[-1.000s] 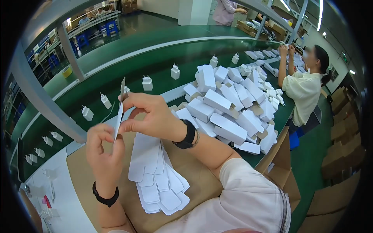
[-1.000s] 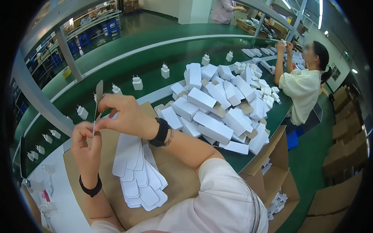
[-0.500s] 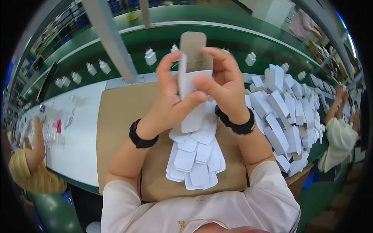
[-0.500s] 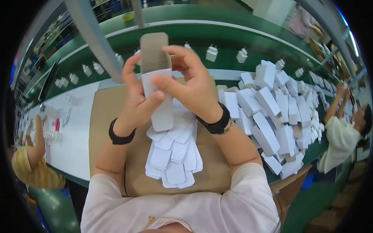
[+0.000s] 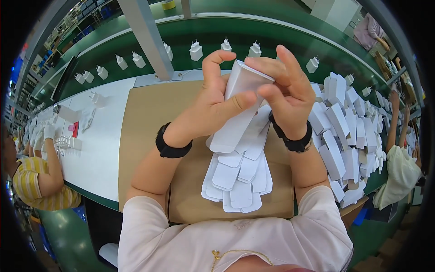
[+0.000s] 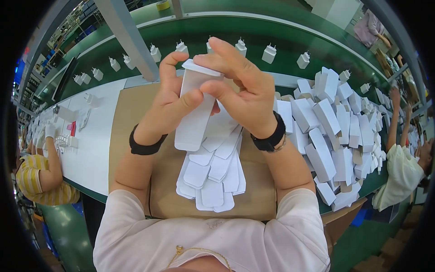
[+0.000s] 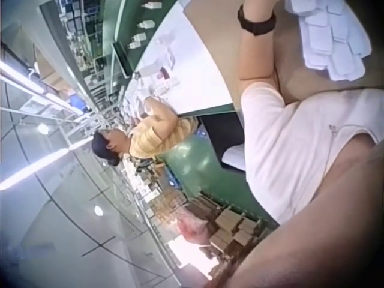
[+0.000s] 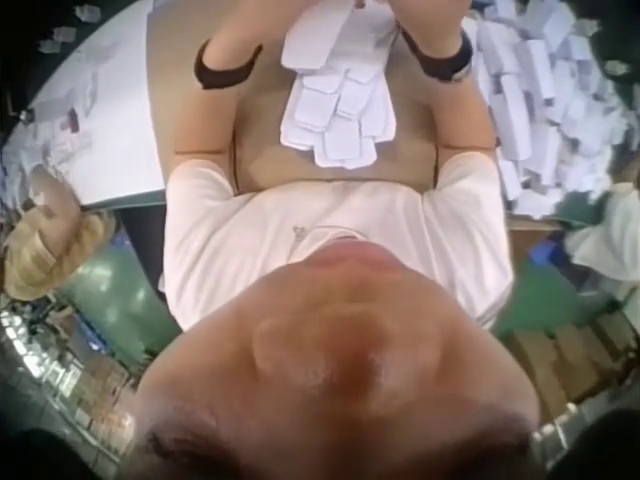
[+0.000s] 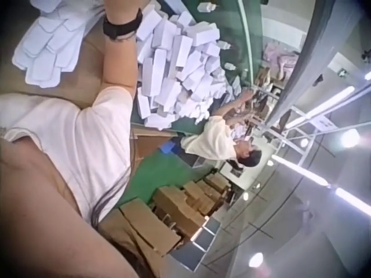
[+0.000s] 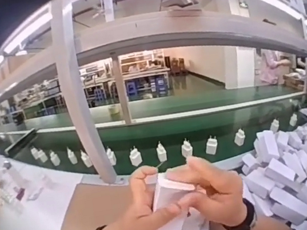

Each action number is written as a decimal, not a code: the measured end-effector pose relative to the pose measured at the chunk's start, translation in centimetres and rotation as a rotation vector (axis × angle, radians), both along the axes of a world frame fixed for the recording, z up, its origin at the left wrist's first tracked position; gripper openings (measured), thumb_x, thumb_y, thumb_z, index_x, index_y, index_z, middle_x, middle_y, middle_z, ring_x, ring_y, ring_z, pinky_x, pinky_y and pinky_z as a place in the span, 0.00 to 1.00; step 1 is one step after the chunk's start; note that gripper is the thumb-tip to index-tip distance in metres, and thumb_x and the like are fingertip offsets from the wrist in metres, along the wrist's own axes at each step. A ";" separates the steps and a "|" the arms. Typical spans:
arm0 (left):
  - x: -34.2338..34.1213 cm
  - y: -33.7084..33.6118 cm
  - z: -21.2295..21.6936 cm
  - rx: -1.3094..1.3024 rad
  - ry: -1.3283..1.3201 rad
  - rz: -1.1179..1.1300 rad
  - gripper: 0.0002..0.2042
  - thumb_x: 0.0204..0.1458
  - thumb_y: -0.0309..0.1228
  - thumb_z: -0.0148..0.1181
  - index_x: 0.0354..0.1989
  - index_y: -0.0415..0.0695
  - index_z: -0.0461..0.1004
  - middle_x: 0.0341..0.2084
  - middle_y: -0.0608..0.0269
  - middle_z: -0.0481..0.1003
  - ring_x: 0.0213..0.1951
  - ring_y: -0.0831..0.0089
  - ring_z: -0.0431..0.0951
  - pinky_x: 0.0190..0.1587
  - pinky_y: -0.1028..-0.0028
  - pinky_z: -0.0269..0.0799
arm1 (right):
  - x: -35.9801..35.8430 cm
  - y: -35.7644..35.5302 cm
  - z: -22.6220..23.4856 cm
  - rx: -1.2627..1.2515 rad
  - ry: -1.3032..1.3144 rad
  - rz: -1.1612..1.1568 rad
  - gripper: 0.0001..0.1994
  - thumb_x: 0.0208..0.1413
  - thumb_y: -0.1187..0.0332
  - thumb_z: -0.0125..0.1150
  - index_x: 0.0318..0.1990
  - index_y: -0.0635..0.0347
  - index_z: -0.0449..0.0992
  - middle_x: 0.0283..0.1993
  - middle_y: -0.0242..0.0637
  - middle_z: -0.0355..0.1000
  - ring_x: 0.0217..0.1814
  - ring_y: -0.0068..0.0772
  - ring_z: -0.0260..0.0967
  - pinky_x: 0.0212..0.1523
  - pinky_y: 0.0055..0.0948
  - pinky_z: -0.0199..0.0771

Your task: The person folds white cardboard boxes by hand, one at a time, and places each completed box onto a pile on the assembly line. After folding several boxes, the person moves the stack of flat cardboard sheets to reach more underneath.

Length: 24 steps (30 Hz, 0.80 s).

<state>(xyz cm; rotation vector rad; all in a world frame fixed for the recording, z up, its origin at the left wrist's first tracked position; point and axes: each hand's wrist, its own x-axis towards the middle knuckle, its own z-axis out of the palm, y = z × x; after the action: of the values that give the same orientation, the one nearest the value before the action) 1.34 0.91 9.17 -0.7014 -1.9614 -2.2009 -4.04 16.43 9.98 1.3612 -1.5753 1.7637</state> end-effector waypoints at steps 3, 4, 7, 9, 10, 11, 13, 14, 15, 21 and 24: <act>0.2 -1.2 0.7 -0.201 0.049 0.036 0.38 0.48 0.39 0.61 0.57 0.46 0.38 0.36 0.51 0.71 0.38 0.69 0.72 0.41 0.73 0.67 | -0.5 1.1 1.0 0.119 0.002 0.058 0.18 0.54 0.64 0.55 0.45 0.71 0.72 0.43 0.46 0.73 0.45 0.33 0.70 0.46 0.26 0.68; 0.4 -1.3 0.9 -0.203 0.048 0.035 0.38 0.48 0.39 0.61 0.57 0.46 0.38 0.36 0.51 0.71 0.38 0.69 0.72 0.41 0.73 0.67 | -0.3 1.5 1.3 0.154 -0.192 0.143 0.17 0.53 0.65 0.56 0.45 0.71 0.72 0.44 0.47 0.73 0.45 0.33 0.70 0.47 0.26 0.68; 0.7 -1.5 1.1 -0.247 0.064 0.011 0.40 0.46 0.39 0.63 0.57 0.46 0.37 0.36 0.50 0.71 0.38 0.68 0.72 0.41 0.72 0.67 | -0.1 1.3 1.2 0.109 -0.403 0.255 0.16 0.50 0.70 0.56 0.45 0.70 0.73 0.45 0.47 0.72 0.45 0.31 0.70 0.47 0.25 0.68; 0.8 -1.5 1.1 -0.277 0.089 0.016 0.43 0.45 0.38 0.64 0.58 0.49 0.34 0.35 0.53 0.72 0.34 0.69 0.75 0.38 0.72 0.69 | 0.0 1.3 1.1 0.129 -0.479 0.248 0.16 0.49 0.71 0.57 0.45 0.70 0.73 0.46 0.47 0.71 0.45 0.29 0.70 0.46 0.25 0.69; 0.7 -1.7 1.0 -0.278 0.088 0.014 0.43 0.45 0.38 0.64 0.58 0.49 0.34 0.35 0.53 0.72 0.34 0.69 0.75 0.38 0.72 0.69 | -0.1 1.3 1.1 0.128 -0.481 0.247 0.16 0.49 0.71 0.57 0.45 0.70 0.73 0.46 0.47 0.71 0.45 0.29 0.70 0.46 0.25 0.69; 0.6 -1.9 0.9 -0.314 0.131 0.031 0.42 0.45 0.38 0.64 0.58 0.48 0.34 0.35 0.53 0.72 0.33 0.69 0.75 0.38 0.72 0.69 | -0.2 1.3 1.3 0.147 -0.490 0.260 0.16 0.49 0.72 0.56 0.46 0.70 0.73 0.47 0.48 0.71 0.45 0.29 0.70 0.46 0.24 0.69; 0.6 -1.9 1.0 -0.350 0.173 0.047 0.42 0.45 0.38 0.64 0.58 0.48 0.34 0.35 0.53 0.72 0.33 0.69 0.74 0.38 0.72 0.69 | -0.5 1.3 1.4 0.165 -0.501 0.272 0.16 0.49 0.72 0.56 0.46 0.69 0.73 0.47 0.48 0.71 0.45 0.29 0.70 0.46 0.24 0.69; 0.9 -1.6 1.2 -0.302 0.108 0.070 0.41 0.45 0.39 0.64 0.58 0.46 0.36 0.34 0.51 0.71 0.35 0.68 0.74 0.38 0.72 0.69 | -0.7 1.5 1.3 0.195 -0.449 0.292 0.16 0.50 0.72 0.56 0.46 0.69 0.72 0.47 0.47 0.71 0.44 0.28 0.70 0.45 0.24 0.69; 1.0 -1.4 1.4 -0.254 0.042 0.092 0.41 0.45 0.41 0.64 0.57 0.43 0.38 0.34 0.50 0.71 0.37 0.67 0.73 0.39 0.72 0.68 | -0.9 1.6 1.3 0.224 -0.398 0.312 0.16 0.50 0.72 0.56 0.47 0.68 0.72 0.47 0.46 0.71 0.44 0.28 0.70 0.44 0.23 0.69; 0.6 -2.0 1.6 -0.322 0.024 0.139 0.41 0.46 0.41 0.63 0.57 0.41 0.37 0.34 0.49 0.71 0.36 0.66 0.74 0.38 0.72 0.69 | 0.1 1.0 1.8 0.308 -0.270 0.201 0.15 0.48 0.74 0.61 0.45 0.67 0.74 0.50 0.42 0.70 0.41 0.23 0.69 0.39 0.19 0.70; 0.1 -2.4 0.8 -0.424 0.157 0.431 0.39 0.45 0.46 0.62 0.57 0.36 0.46 0.33 0.48 0.71 0.36 0.63 0.74 0.38 0.70 0.69 | -1.0 1.8 1.6 0.205 -0.220 -0.044 0.17 0.45 0.79 0.62 0.45 0.66 0.74 0.49 0.39 0.70 0.41 0.23 0.69 0.39 0.19 0.71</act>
<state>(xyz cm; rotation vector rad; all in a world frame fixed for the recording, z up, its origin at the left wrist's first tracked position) 1.48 -1.45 10.01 -0.4190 -2.2572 -1.4631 -5.07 18.21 11.59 1.2434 -1.9344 1.8173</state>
